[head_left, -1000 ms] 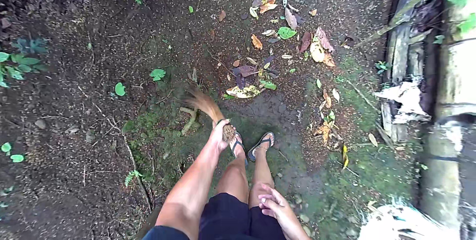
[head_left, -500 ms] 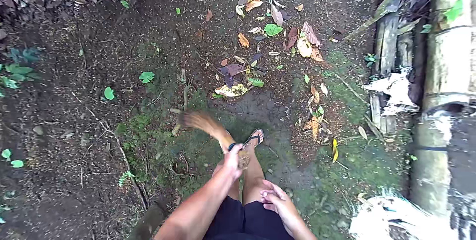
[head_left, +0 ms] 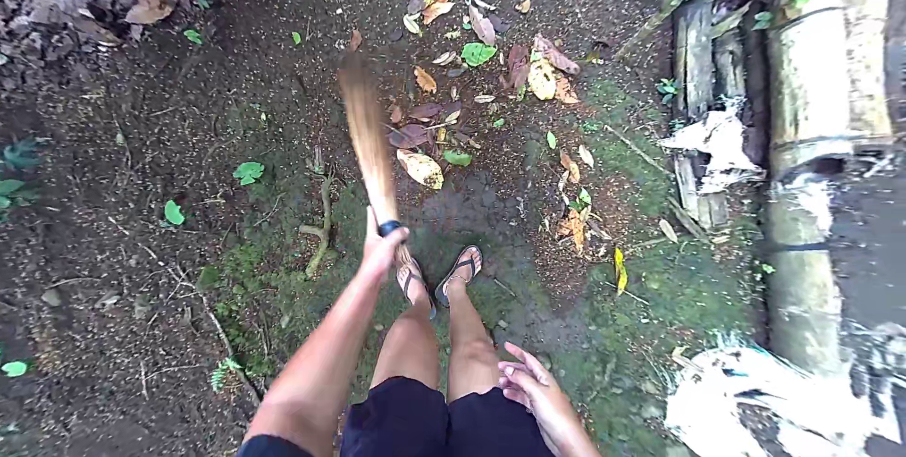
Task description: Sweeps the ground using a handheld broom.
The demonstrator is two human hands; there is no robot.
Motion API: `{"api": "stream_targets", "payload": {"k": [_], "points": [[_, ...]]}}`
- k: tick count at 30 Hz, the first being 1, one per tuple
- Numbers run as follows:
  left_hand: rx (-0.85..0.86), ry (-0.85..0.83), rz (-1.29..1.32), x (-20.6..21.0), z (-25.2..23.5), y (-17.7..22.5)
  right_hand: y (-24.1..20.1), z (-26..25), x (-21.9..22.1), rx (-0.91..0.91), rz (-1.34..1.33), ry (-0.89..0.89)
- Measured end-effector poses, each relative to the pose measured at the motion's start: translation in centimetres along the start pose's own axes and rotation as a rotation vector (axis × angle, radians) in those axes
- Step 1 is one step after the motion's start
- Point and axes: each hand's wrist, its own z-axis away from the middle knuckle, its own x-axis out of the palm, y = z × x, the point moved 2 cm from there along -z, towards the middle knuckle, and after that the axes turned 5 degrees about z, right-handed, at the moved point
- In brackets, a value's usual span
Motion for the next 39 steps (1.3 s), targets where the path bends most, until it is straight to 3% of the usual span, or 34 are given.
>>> {"api": "stream_targets", "payload": {"k": [4, 8, 11, 14, 17, 20, 22, 24, 27, 29, 32, 35, 39], "points": [[-0.17, 0.147, -0.227, 0.6, -10.0, 1.8, 1.5, -0.5, -1.3, 0.025, -0.078, 0.05], [-0.295, -0.049, -0.236, 0.2, -10.7, 3.1, 2.7, -1.1, -1.2, 0.077, -0.084, 0.032], [-0.241, -0.177, 0.094, -4.1, -6.2, 0.1, 2.4, -1.2, -0.6, 0.08, -0.087, 0.006], [-0.245, -0.127, 0.299, -4.6, 2.1, -4.0, 1.5, -0.9, -0.2, 0.07, -0.095, -0.01], [-0.314, -0.053, 0.502, 1.0, 9.6, -6.8, 1.0, -0.5, 0.0, 0.057, -0.105, -0.009], [-0.489, -0.039, 0.726, 9.5, 12.4, -6.3, 0.9, -0.1, 0.3, 0.058, -0.1, -0.005], [-0.594, -0.191, 0.792, 14.0, 10.6, -4.3, 1.0, -0.2, 0.2, 0.063, -0.092, -0.002], [-0.578, -0.362, 0.811, 16.6, 6.6, -1.7, 1.3, -0.7, -0.1, 0.056, -0.084, -0.006], [-0.413, -0.507, 0.682, 15.8, 0.0, 0.9, 1.9, -1.5, -0.8, 0.055, -0.067, -0.016], [-0.274, -0.541, 0.546, 13.1, -1.7, 0.7, 2.2, -1.5, -0.8, 0.061, -0.058, -0.027], [-0.177, -0.448, 0.422, 10.2, 1.2, -0.7, 2.4, -1.1, -0.8, 0.065, -0.058, -0.047], [-0.143, -0.209, 0.426, 9.6, 5.7, -2.3, 1.7, -0.8, -0.6, 0.054, -0.08, -0.041], [-0.268, -0.086, 0.561, 12.5, 3.3, -1.0, 1.0, -1.1, -0.8, 0.048, -0.11, -0.024]]}}
